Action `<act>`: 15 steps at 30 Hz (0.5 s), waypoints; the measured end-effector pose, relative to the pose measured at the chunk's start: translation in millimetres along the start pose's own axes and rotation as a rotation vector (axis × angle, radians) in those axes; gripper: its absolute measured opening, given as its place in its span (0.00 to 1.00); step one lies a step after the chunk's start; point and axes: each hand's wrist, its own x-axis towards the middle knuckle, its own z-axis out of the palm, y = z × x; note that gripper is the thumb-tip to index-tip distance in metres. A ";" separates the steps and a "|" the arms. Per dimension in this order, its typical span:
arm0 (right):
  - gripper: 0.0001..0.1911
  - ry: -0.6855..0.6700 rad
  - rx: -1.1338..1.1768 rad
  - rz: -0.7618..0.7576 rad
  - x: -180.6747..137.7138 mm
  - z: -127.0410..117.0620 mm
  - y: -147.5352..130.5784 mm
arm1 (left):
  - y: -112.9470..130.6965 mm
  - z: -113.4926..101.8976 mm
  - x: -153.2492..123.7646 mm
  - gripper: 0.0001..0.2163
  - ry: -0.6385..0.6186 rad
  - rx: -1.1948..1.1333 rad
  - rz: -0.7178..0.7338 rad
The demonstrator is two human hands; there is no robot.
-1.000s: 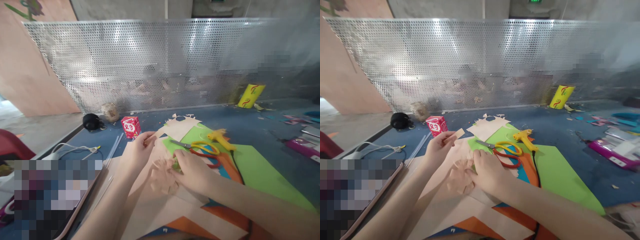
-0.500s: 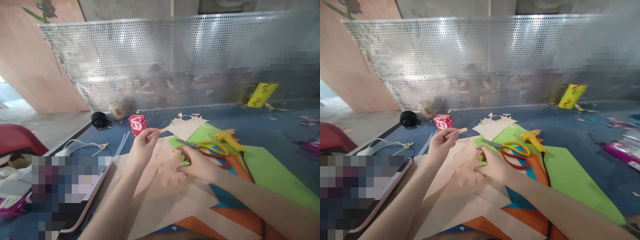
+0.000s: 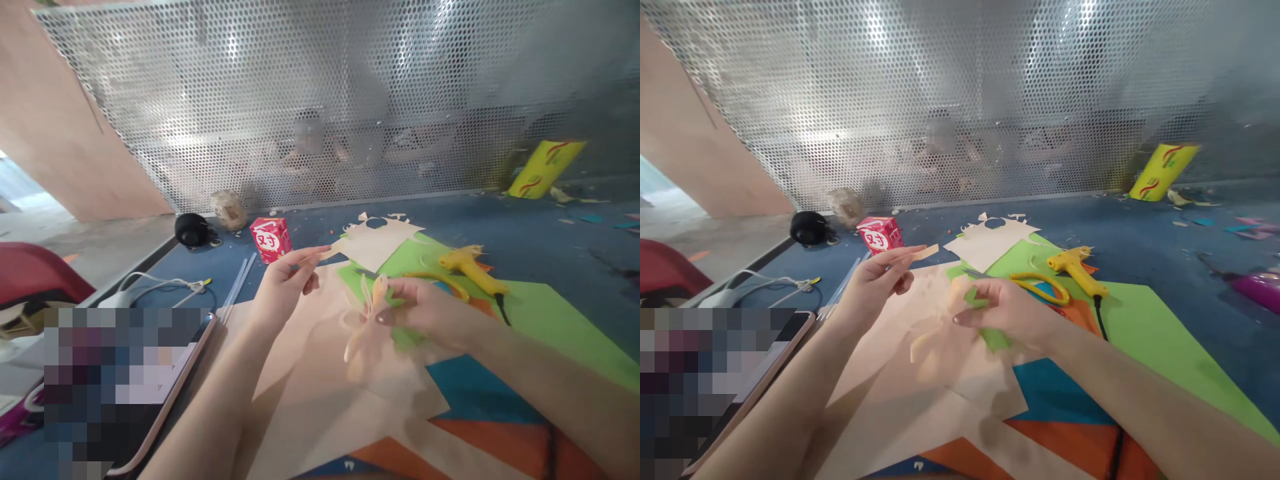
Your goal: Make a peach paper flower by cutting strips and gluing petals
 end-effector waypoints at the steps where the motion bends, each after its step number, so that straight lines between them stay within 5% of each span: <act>1: 0.10 0.005 0.048 0.005 0.0 -1.1 -0.2 | -0.1 0.5 0.0 0.10 -0.006 -0.017 -0.023; 7: 0.12 0.088 0.219 -0.024 -0.2 -6.7 -7.5 | 2.5 3.9 -0.4 0.09 0.094 -0.189 -0.122; 15: 0.11 0.103 0.235 -0.071 0.7 -12.4 -8.4 | 3.2 -0.5 -2.1 0.07 0.131 -0.112 -0.097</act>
